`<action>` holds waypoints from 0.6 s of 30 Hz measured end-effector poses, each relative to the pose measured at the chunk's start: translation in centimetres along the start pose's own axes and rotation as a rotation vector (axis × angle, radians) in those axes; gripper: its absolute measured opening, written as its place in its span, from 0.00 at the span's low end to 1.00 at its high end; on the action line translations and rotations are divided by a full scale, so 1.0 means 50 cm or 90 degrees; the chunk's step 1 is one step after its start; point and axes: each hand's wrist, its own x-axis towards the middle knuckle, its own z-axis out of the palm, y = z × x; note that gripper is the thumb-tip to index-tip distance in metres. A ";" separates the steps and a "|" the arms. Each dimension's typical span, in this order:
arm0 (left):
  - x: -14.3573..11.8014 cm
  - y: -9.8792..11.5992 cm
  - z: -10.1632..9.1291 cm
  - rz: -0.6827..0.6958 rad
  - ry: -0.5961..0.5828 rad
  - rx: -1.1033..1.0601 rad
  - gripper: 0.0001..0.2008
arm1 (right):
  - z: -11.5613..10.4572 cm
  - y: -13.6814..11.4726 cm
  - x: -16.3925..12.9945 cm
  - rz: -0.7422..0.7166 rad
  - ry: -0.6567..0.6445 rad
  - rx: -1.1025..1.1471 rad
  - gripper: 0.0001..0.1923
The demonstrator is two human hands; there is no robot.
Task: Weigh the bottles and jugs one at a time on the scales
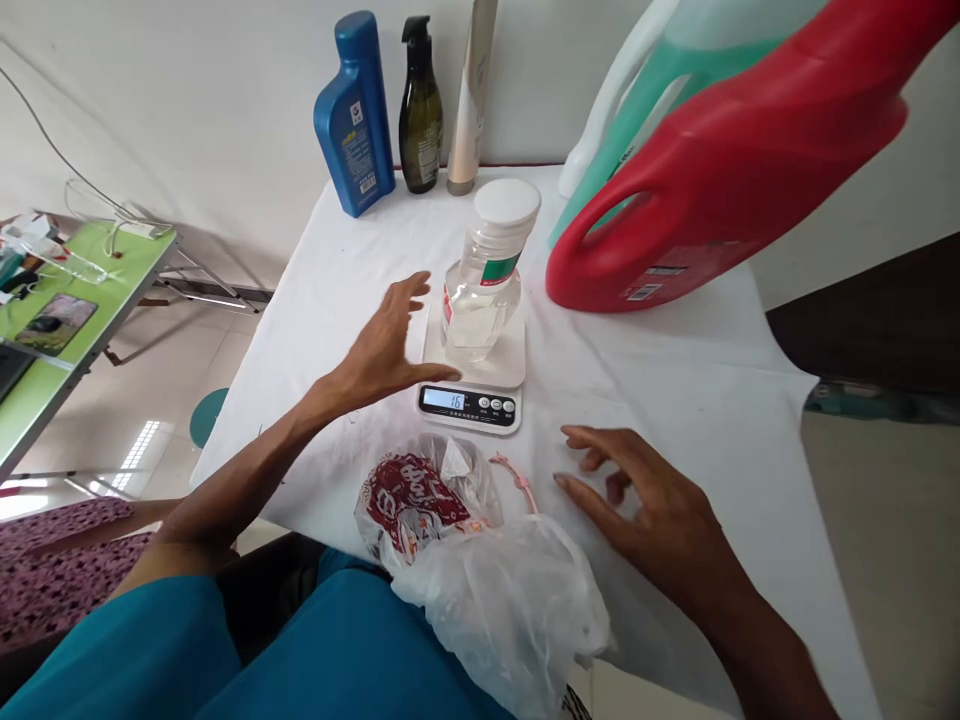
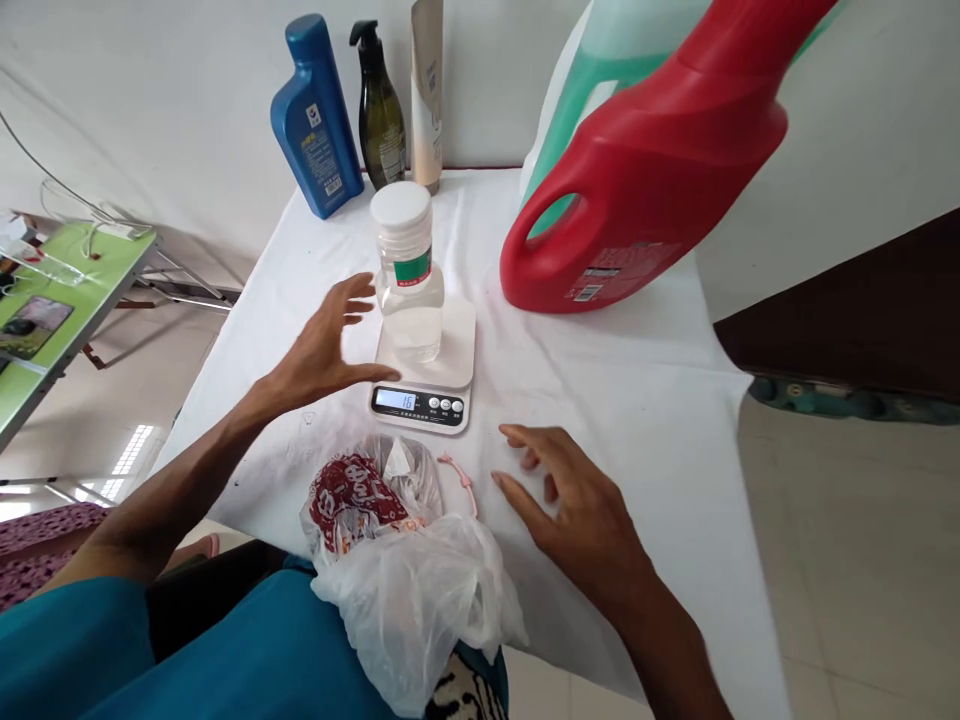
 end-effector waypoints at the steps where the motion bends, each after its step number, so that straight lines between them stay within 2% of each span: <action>1: -0.031 0.011 -0.029 -0.010 -0.029 0.036 0.55 | -0.009 -0.001 -0.019 -0.036 -0.033 -0.049 0.23; 2: -0.065 0.025 -0.054 -0.016 -0.071 0.069 0.53 | -0.014 -0.003 -0.036 -0.070 -0.059 -0.090 0.26; 3: -0.100 0.042 -0.072 -0.010 -0.147 0.092 0.53 | -0.015 -0.008 -0.051 -0.095 -0.080 -0.121 0.29; 5: -0.160 0.075 -0.079 0.016 -0.306 0.113 0.58 | -0.009 -0.027 -0.070 -0.137 -0.105 -0.138 0.33; 7: -0.197 0.102 -0.051 0.049 -0.420 0.107 0.61 | 0.007 -0.057 -0.074 -0.179 -0.130 -0.095 0.33; 9: -0.205 0.118 -0.005 0.076 -0.484 0.091 0.59 | 0.024 -0.094 -0.064 -0.213 -0.143 -0.012 0.29; 12: -0.184 0.120 0.052 0.116 -0.480 0.066 0.48 | 0.047 -0.145 -0.040 -0.251 -0.118 0.167 0.19; 15: -0.159 0.104 0.075 0.191 -0.428 0.001 0.36 | 0.068 -0.180 -0.022 -0.275 -0.069 0.293 0.13; 16: -0.155 0.097 0.079 0.222 -0.413 -0.039 0.33 | 0.072 -0.187 -0.019 -0.261 -0.046 0.303 0.11; 18: -0.155 0.084 0.087 0.261 -0.375 -0.114 0.27 | 0.072 -0.192 -0.017 -0.173 -0.002 0.260 0.09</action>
